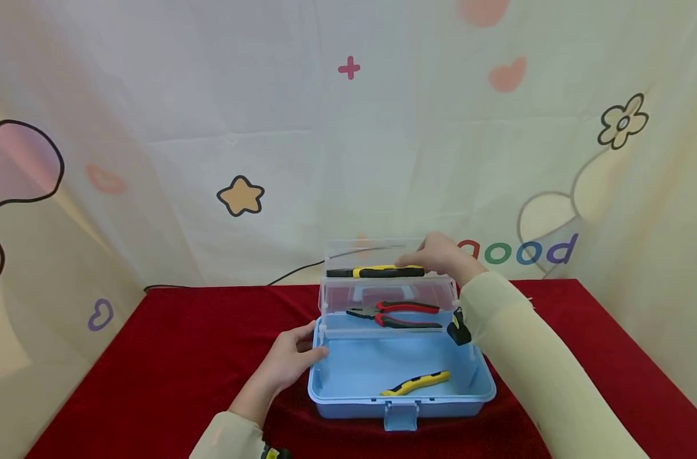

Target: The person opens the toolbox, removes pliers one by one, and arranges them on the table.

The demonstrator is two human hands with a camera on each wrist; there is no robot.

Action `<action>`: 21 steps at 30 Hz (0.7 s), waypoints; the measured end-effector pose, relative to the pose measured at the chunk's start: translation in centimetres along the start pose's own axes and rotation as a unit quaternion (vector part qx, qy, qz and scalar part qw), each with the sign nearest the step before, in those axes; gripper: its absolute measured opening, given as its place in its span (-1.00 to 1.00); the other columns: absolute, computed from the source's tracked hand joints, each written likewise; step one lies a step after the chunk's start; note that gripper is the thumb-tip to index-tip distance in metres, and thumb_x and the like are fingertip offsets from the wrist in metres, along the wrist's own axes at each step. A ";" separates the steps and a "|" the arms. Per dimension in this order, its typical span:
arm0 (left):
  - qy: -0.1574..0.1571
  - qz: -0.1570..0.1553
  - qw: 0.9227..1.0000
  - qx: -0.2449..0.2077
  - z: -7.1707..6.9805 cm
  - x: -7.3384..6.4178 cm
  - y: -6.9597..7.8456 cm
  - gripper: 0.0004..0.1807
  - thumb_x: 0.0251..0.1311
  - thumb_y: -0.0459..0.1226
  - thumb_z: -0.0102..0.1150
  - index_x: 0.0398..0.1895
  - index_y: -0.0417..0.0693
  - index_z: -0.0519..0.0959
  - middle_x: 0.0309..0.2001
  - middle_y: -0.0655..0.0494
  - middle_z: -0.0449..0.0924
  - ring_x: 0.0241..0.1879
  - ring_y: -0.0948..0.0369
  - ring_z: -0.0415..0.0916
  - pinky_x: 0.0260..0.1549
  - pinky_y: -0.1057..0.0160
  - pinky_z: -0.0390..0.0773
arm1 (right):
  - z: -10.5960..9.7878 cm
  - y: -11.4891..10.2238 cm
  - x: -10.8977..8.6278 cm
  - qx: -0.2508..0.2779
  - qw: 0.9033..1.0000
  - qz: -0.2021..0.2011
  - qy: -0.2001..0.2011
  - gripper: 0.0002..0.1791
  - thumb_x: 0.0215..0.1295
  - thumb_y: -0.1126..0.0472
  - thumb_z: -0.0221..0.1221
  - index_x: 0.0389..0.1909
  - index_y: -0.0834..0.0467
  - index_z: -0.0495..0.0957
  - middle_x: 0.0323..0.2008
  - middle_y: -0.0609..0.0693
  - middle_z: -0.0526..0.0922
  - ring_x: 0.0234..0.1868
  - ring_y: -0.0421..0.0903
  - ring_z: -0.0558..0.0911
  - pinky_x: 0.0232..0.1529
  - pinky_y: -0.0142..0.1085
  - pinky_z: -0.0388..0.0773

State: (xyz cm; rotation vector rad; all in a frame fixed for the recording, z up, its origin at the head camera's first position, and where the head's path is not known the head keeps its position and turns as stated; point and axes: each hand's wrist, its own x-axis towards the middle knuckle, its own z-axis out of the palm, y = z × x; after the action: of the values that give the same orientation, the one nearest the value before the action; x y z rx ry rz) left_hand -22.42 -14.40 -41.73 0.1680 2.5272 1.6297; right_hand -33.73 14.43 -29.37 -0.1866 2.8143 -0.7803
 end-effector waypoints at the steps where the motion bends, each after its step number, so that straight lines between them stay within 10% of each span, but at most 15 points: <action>1: 0.001 -0.002 1.000 0.001 0.0 0.0 0.0 -0.26 0.18 -0.25 0.22 0.41 -0.19 0.16 0.27 -0.18 0.38 0.12 -0.08 0.49 -0.07 0.05 0.62 | 0.0 0.1 0.0 -0.008 1.000 -0.003 -0.010 -0.49 0.08 -0.21 0.24 -0.37 0.22 0.65 -0.42 0.01 0.57 -0.23 0.01 0.51 -0.28 -0.28 0.52; 10: -0.003 0.001 1.000 -0.001 0.0 -0.1 0.2 -0.26 0.19 -0.25 0.22 0.41 -0.19 0.17 0.25 -0.19 0.40 0.08 -0.05 0.52 -0.09 0.07 0.63 | 0.4 0.7 0.2 -0.031 0.997 -0.050 -0.045 -0.39 0.05 -0.15 0.32 -0.04 0.24 0.60 -0.02 0.15 0.59 0.00 0.06 0.50 -0.03 -0.10 0.56; 21: -0.003 -0.010 1.000 0.003 -0.1 0.0 0.1 -0.26 0.19 -0.25 0.22 0.41 -0.18 0.17 0.26 -0.19 0.39 0.09 -0.05 0.51 -0.09 0.07 0.63 | 0.5 0.3 0.4 -0.028 0.989 -0.108 -0.097 -0.54 0.11 -0.02 0.31 -0.08 0.22 0.63 -0.27 0.04 0.63 -0.21 -0.06 0.47 -0.16 -0.26 0.48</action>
State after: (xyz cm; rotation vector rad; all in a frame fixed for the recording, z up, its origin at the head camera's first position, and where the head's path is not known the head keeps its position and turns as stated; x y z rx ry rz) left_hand -22.43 -14.42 -41.60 0.1469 2.5204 1.6123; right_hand -33.96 14.39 -30.06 -0.5541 2.6609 -0.6839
